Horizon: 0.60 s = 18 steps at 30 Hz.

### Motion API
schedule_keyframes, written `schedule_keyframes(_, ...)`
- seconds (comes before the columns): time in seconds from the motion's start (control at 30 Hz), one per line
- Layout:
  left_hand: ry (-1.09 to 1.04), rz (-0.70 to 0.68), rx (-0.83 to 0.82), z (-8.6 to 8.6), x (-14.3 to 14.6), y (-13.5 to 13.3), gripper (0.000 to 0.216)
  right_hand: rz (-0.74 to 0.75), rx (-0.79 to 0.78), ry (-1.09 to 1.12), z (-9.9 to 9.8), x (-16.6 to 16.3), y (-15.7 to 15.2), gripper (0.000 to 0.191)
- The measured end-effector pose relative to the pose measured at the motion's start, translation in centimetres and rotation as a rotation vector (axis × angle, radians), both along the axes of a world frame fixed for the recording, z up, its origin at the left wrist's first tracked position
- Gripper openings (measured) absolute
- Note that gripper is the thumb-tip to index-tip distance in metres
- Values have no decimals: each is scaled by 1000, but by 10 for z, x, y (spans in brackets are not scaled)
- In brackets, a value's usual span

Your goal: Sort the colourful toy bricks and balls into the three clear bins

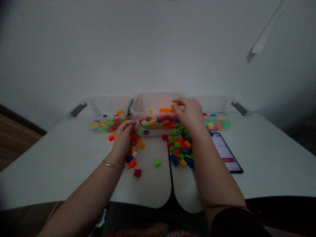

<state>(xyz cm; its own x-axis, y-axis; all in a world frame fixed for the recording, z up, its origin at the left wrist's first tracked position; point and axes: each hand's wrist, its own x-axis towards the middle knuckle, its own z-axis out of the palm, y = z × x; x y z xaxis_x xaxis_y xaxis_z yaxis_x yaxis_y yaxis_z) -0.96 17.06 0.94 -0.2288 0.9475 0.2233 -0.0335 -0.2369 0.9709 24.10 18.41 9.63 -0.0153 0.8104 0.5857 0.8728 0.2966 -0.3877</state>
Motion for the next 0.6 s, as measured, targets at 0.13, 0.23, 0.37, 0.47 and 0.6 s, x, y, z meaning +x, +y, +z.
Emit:
schedule_keyframes(0.13,1,-8,-16,1,0,-1,19,-23,-107,-33,-6,0,6,33)
schedule_keyframes(0.23,4,-4,-15,2,1,-2,18,-41,-134,-74,-7,-2,7,33)
schedule_keyframes(0.37,0,-6,-19,3,0,-2,18,-43,-175,-127,-4,-5,5,37)
schedule_keyframes(0.47,-14,-12,-27,3,0,-2,18,-41,-196,-164,-2,-6,3,40)
schedule_keyframes(0.6,-14,-12,-21,3,0,-2,17,-31,-198,-191,0,-7,1,41)
